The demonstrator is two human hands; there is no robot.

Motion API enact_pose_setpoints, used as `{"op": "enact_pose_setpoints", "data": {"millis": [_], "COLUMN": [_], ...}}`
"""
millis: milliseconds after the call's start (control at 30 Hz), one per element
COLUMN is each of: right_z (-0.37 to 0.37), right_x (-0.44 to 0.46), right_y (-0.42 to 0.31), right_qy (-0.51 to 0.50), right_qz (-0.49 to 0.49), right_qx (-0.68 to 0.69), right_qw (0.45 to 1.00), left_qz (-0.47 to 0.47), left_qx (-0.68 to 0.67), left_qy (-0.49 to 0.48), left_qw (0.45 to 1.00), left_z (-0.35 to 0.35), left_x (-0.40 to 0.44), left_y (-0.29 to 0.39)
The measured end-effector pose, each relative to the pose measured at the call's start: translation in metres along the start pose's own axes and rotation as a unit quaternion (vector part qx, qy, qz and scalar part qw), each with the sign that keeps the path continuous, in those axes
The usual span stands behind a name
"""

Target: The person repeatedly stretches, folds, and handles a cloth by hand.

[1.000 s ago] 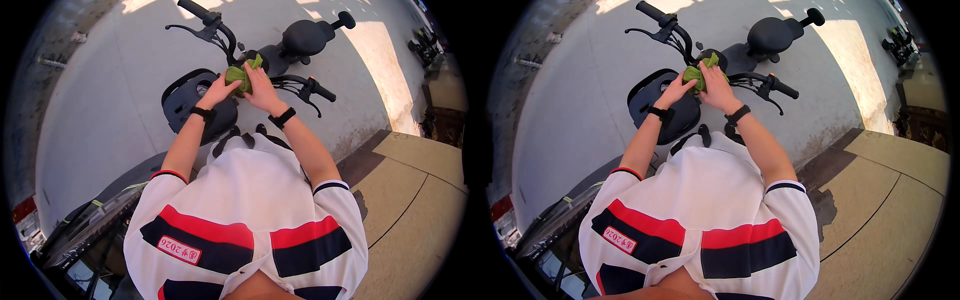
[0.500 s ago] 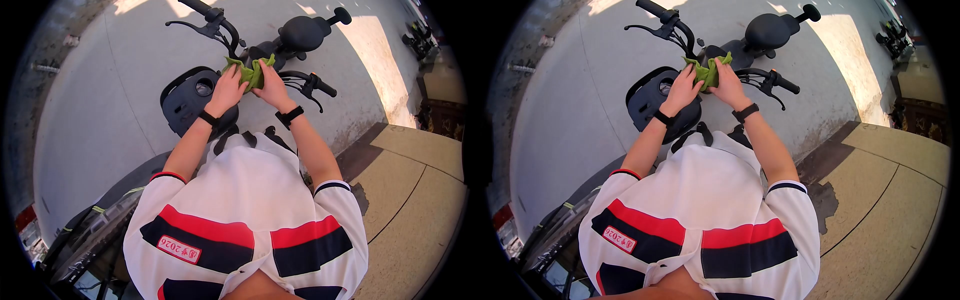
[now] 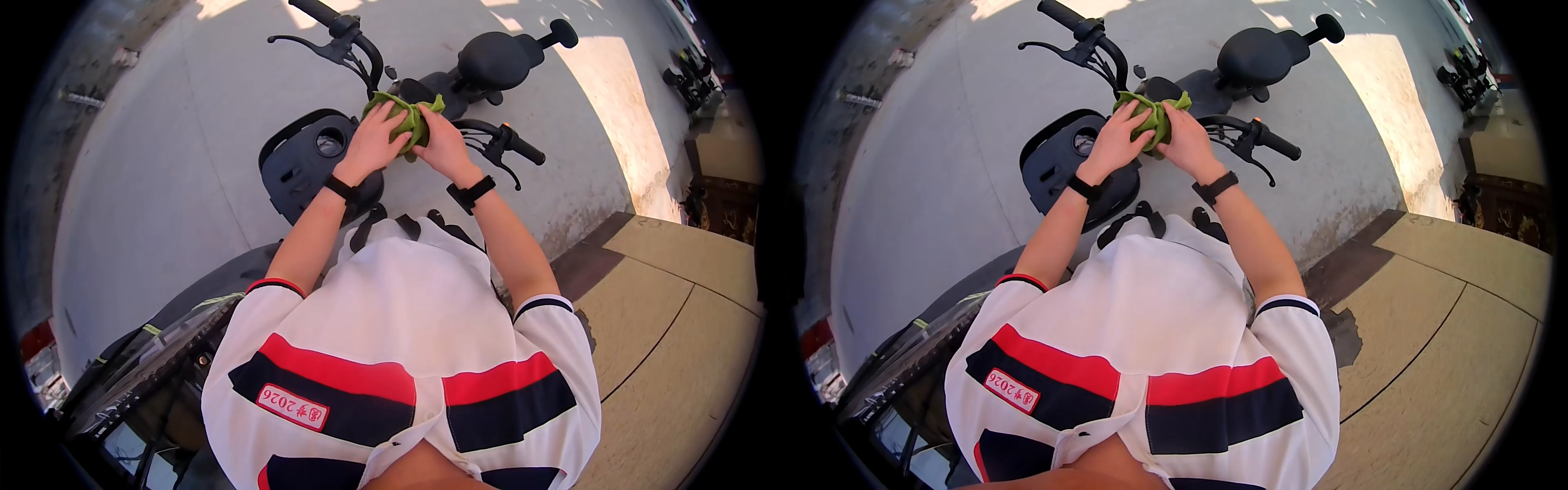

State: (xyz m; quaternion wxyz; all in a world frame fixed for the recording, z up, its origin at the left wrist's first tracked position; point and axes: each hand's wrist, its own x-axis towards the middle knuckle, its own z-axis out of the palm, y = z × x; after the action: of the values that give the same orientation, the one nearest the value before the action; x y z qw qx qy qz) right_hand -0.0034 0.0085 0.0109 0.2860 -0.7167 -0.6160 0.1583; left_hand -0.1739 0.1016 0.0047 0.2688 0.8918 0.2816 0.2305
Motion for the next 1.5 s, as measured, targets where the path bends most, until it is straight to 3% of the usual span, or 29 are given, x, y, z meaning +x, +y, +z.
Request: {"op": "enact_pose_setpoints", "data": {"millis": [167, 233, 367, 533, 700, 800, 900, 1000, 1500], "right_z": [-0.013, -0.013, -0.014, -0.038, -0.059, -0.063, -0.065, -0.048, -0.029], "right_x": [-0.005, -0.009, -0.026, -0.044, -0.048, -0.046, -0.036, -0.032, -0.021], "right_y": [0.011, 0.023, 0.040, 0.045, 0.061, 0.064, 0.063, 0.070, 0.071], "right_qy": [-0.006, -0.008, 0.079, 0.200, 0.290, 0.248, 0.231, 0.142, 0.081], "right_qz": [0.020, 0.036, 0.039, 0.089, 0.075, 0.090, -0.039, -0.057, -0.058], "right_qx": [0.004, 0.024, 0.048, 0.120, 0.162, 0.148, -0.056, -0.131, -0.209], "right_qw": [1.000, 0.999, 0.995, 0.968, 0.940, 0.953, 0.971, 0.979, 0.973], "left_qz": [0.015, 0.026, 0.028, 0.028, 0.018, -0.006, -0.049, -0.075, -0.162], "left_qx": [0.016, 0.096, 0.184, 0.216, 0.235, 0.170, 0.113, 0.121, -0.019], "left_qy": [0.002, -0.018, -0.028, -0.009, -0.016, 0.014, 0.077, 0.104, 0.109], "left_qw": [1.000, 0.995, 0.982, 0.976, 0.972, 0.985, 0.989, 0.984, 0.981], "left_z": [0.019, 0.025, 0.036, 0.048, 0.056, 0.058, 0.059, 0.056, 0.050], "left_x": [0.008, 0.011, 0.013, 0.014, 0.017, 0.014, 0.008, 0.000, -0.017], "left_y": [-0.007, 0.002, 0.018, 0.023, 0.030, 0.029, 0.029, 0.028, -0.008]}}
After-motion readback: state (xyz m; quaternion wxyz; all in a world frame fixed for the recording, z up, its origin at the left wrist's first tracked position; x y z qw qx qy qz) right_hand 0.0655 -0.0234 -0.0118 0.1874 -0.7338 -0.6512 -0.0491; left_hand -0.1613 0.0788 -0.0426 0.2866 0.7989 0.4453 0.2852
